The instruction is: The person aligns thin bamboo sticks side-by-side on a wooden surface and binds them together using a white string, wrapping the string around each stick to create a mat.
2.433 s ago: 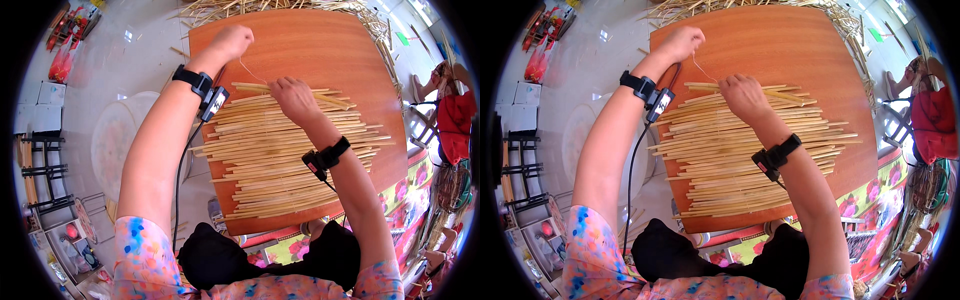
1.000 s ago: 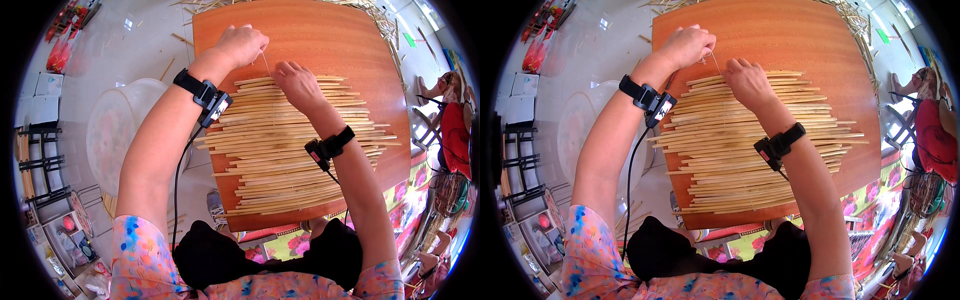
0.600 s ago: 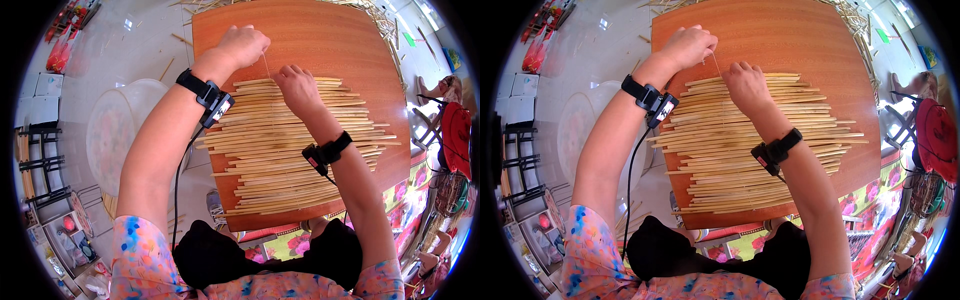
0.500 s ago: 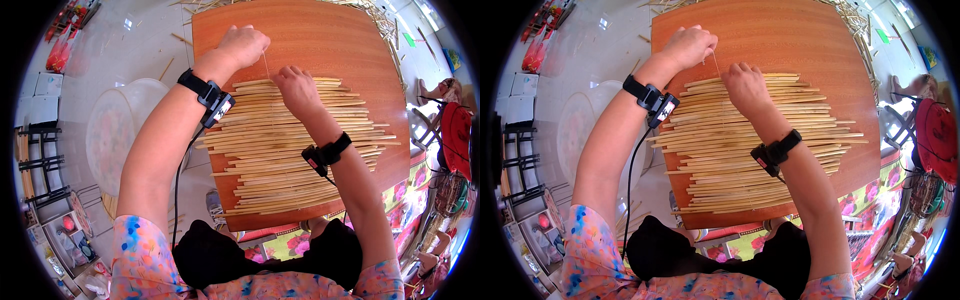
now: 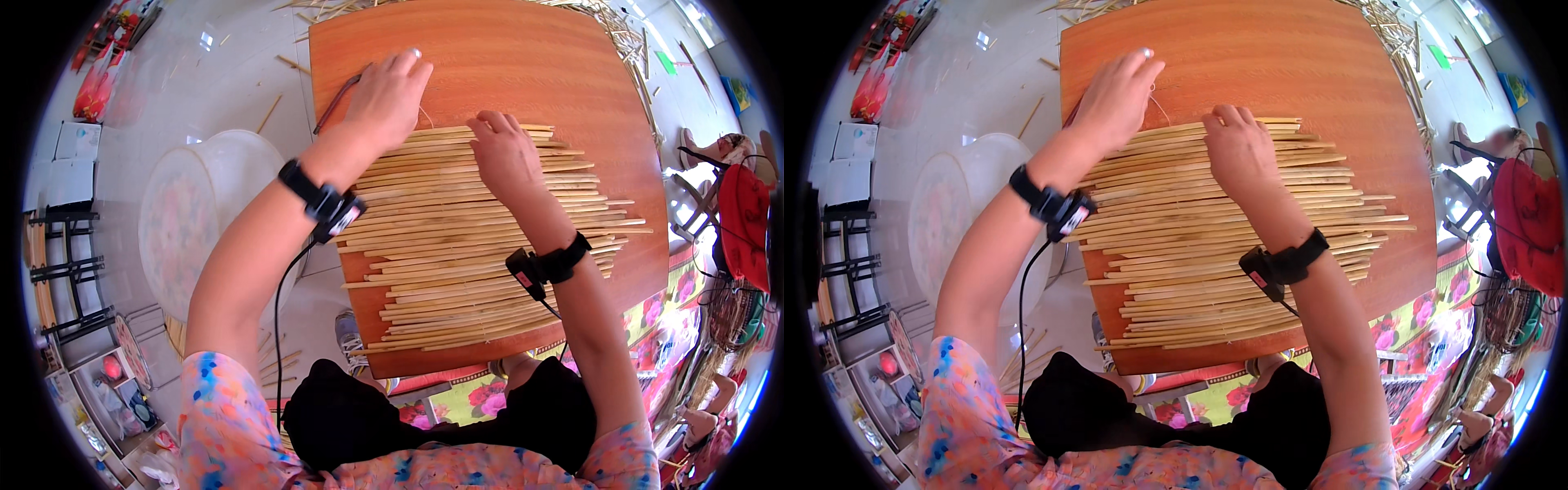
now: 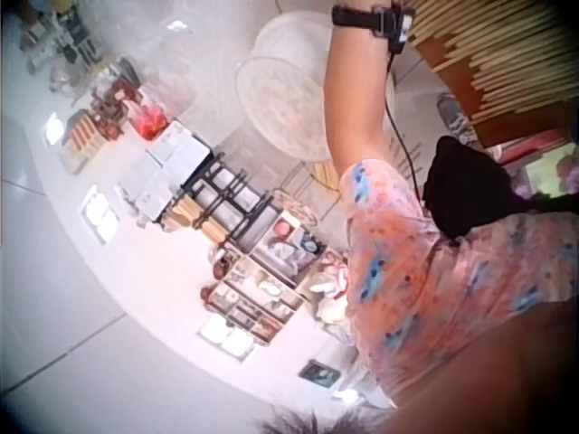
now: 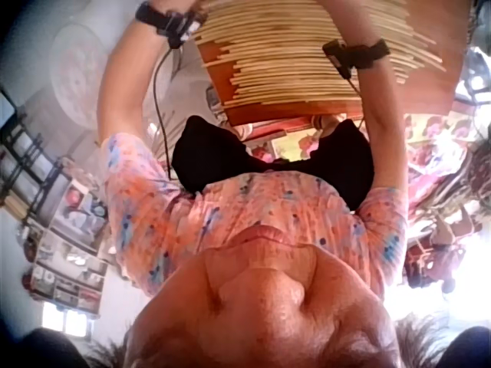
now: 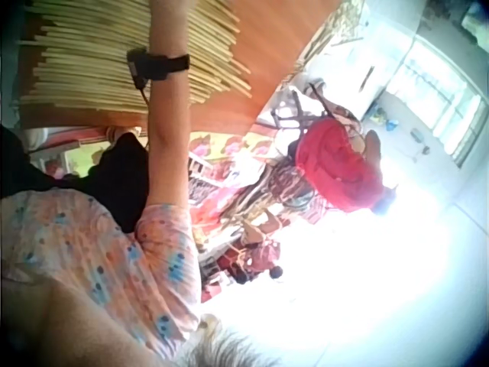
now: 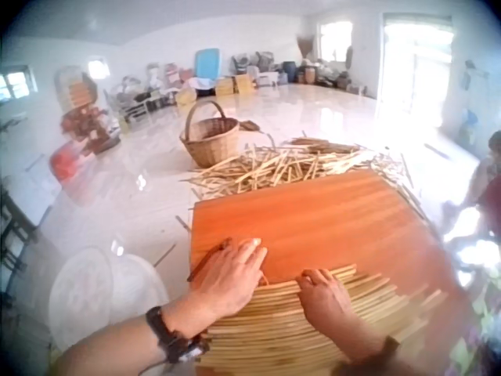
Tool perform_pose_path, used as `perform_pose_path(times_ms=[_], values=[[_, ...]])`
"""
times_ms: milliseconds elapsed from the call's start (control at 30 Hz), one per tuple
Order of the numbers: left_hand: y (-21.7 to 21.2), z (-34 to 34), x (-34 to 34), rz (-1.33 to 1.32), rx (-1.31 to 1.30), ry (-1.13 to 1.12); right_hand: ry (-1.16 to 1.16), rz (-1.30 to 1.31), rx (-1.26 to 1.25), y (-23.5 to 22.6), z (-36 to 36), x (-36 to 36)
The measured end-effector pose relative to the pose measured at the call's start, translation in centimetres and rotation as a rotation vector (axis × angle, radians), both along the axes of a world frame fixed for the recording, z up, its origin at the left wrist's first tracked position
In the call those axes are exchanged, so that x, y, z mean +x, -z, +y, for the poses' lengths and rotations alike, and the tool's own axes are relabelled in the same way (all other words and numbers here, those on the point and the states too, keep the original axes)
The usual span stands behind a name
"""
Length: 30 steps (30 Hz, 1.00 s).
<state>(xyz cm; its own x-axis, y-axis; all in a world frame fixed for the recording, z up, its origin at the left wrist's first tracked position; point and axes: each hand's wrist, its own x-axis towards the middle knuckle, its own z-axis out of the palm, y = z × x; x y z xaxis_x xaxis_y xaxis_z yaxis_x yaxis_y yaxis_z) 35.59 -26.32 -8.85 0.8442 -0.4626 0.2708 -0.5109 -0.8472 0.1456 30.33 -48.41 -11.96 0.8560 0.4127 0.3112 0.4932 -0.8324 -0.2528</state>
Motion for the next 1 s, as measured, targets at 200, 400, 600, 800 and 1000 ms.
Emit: perform_pose_path(times_ms=[200, 400, 600, 800, 1000], values=[[1.4, -0.3, -8.2, 0.231, 0.119, 0.107, 0.041, 0.086, -0.129, -0.5, -2.0, -1.8], [2.9, 0.3, -9.2, 0.348, 0.216, 0.076, 0.064, 0.163, -0.188, 0.5, -1.6, -3.3], [2.7, 0.3, -9.2, 0.295, 0.235, 0.091, 0.086, 0.200, -0.180, 1.1, -1.9, -3.6], [3.1, 0.2, -9.7, 0.308, 0.244, 0.125, 0.079, 0.212, -0.190, 1.2, -1.9, -3.8], [2.8, 0.1, -9.7, 0.299, 0.199, 0.108, 0.094, 0.191, -0.162, 1.8, -2.0, -4.0]])
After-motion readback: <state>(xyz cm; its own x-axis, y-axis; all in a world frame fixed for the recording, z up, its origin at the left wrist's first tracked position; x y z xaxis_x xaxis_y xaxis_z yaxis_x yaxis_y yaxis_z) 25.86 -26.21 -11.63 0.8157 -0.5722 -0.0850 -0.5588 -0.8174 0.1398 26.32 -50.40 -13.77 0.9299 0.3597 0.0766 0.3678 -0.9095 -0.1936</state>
